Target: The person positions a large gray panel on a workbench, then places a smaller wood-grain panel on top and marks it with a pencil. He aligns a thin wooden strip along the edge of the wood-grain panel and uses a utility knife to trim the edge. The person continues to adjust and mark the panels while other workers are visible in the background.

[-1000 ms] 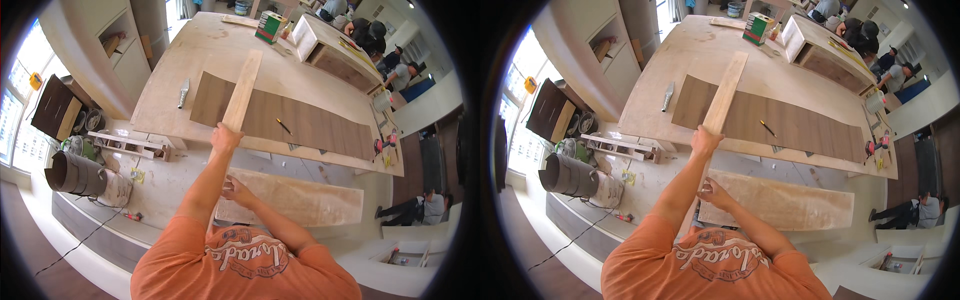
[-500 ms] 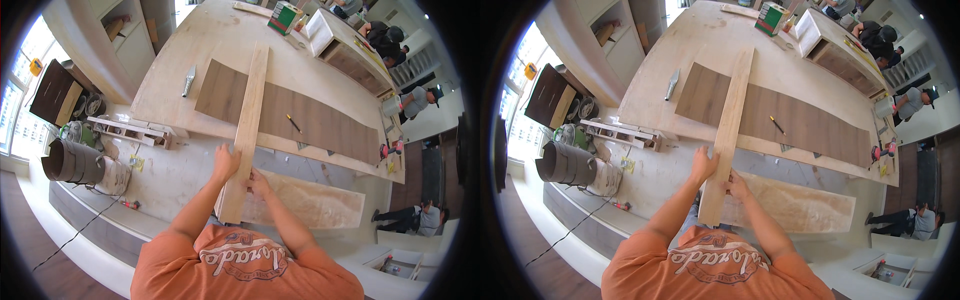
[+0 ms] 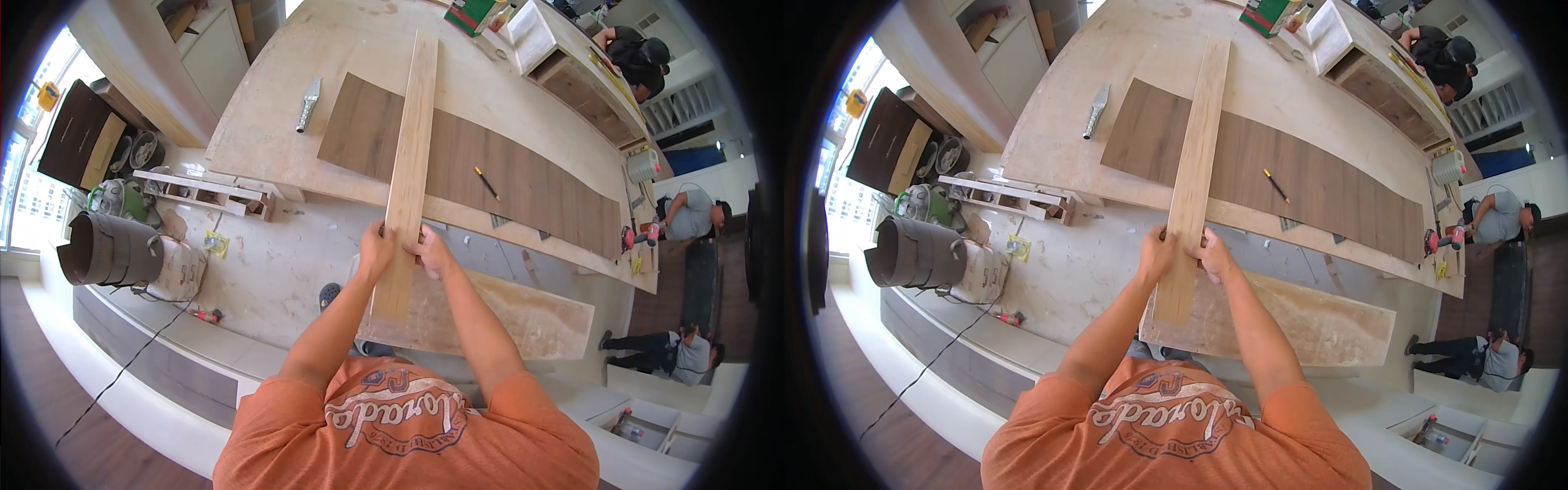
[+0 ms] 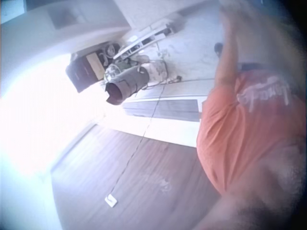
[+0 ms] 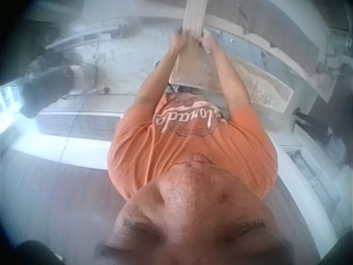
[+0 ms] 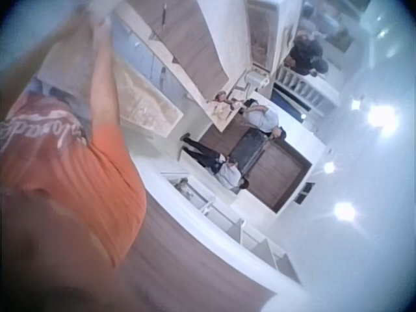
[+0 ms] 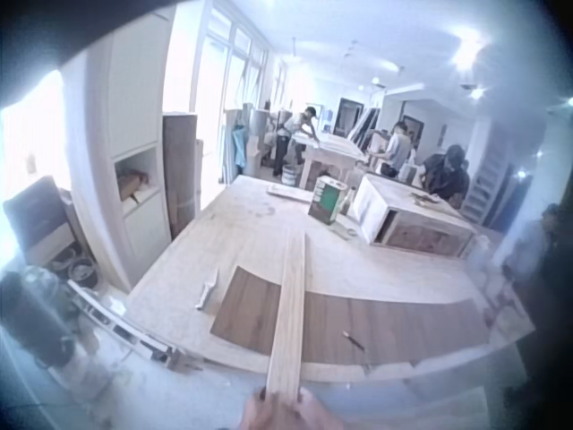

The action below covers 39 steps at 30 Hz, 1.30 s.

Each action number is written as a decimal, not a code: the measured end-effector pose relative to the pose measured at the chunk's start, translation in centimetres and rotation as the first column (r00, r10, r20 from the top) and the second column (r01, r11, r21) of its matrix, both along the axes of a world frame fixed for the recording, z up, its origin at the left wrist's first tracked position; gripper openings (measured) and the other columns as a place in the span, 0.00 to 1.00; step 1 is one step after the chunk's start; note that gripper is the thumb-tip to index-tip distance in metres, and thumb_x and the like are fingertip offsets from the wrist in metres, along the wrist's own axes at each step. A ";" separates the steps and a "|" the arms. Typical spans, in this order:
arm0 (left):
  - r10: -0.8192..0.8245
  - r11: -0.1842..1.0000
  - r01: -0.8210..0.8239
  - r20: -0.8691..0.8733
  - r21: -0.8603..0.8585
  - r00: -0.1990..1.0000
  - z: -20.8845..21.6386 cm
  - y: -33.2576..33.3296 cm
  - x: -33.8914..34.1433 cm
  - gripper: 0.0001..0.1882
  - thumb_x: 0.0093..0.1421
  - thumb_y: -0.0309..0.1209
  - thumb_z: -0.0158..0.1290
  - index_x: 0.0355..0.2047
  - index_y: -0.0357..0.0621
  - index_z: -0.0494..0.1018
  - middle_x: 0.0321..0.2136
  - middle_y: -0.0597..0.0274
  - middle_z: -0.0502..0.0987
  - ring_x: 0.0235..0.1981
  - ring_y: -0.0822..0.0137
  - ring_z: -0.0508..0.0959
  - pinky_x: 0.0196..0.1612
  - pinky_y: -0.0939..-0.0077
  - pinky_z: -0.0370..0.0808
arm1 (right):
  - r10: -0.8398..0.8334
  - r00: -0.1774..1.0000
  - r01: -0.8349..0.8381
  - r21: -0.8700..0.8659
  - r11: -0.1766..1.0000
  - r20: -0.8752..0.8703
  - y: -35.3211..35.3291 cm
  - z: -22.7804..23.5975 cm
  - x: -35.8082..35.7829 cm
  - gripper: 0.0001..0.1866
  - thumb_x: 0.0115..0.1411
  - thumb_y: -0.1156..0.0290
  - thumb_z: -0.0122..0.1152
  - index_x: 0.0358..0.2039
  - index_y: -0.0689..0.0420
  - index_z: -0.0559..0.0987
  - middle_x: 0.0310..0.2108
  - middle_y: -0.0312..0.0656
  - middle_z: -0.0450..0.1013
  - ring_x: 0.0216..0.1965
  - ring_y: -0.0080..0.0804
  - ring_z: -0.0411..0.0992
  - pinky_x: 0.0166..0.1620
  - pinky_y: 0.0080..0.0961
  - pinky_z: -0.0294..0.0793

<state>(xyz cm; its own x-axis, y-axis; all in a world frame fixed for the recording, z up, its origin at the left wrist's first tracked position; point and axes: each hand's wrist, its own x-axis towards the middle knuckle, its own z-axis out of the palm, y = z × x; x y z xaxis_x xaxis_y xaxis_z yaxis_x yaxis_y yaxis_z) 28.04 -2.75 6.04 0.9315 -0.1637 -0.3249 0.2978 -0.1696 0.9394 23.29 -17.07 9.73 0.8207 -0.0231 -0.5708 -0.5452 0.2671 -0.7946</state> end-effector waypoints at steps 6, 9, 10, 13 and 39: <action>-0.018 1.000 0.018 -0.018 -0.012 1.000 -0.5 -0.5 1.0 0.19 0.60 0.32 0.52 0.47 0.30 0.72 0.41 0.38 0.77 0.43 0.47 0.78 0.47 0.63 0.73 | -0.126 0.992 0.127 0.023 0.992 -0.024 0.3 -0.3 0.2 0.36 0.55 0.75 0.66 0.61 0.53 0.59 0.47 0.36 0.74 0.46 0.29 0.73 0.46 0.31 0.75; 0.000 0.999 0.000 -0.009 -0.049 1.000 -0.7 -0.7 1.2 0.18 0.60 0.32 0.52 0.47 0.31 0.72 0.41 0.38 0.77 0.43 0.47 0.78 0.47 0.62 0.73 | -0.130 0.991 0.130 0.036 0.991 -0.013 0.6 -0.3 0.2 0.35 0.56 0.74 0.65 0.61 0.54 0.60 0.47 0.36 0.74 0.46 0.28 0.73 0.46 0.29 0.75; -0.001 0.999 0.001 -0.010 -0.050 1.000 -0.7 -0.8 1.4 0.18 0.60 0.32 0.52 0.47 0.31 0.72 0.41 0.38 0.77 0.43 0.47 0.78 0.47 0.62 0.73 | -0.131 0.991 0.131 0.034 0.991 -0.013 0.6 -0.1 0.2 0.35 0.56 0.74 0.65 0.61 0.54 0.60 0.47 0.36 0.74 0.46 0.28 0.73 0.46 0.29 0.75; -0.062 0.998 0.062 0.040 -0.005 0.997 -1.1 -0.8 2.5 0.19 0.62 0.31 0.51 0.49 0.28 0.70 0.38 0.43 0.79 0.39 0.59 0.79 0.42 0.67 0.75 | -0.117 0.993 0.116 -0.013 0.993 -0.033 0.6 0.0 0.3 0.35 0.56 0.73 0.65 0.61 0.54 0.60 0.47 0.34 0.74 0.46 0.26 0.73 0.45 0.28 0.74; -0.140 0.927 0.116 0.042 0.356 0.989 2.5 -1.8 2.5 0.21 0.65 0.41 0.45 0.48 0.35 0.65 0.35 0.33 0.76 0.39 0.35 0.75 0.42 0.48 0.71 | -0.348 0.902 0.400 -0.192 0.896 0.254 4.8 -3.7 -0.7 0.24 0.67 0.71 0.46 0.62 0.64 0.60 0.58 0.45 0.65 0.58 0.30 0.62 0.61 0.25 0.59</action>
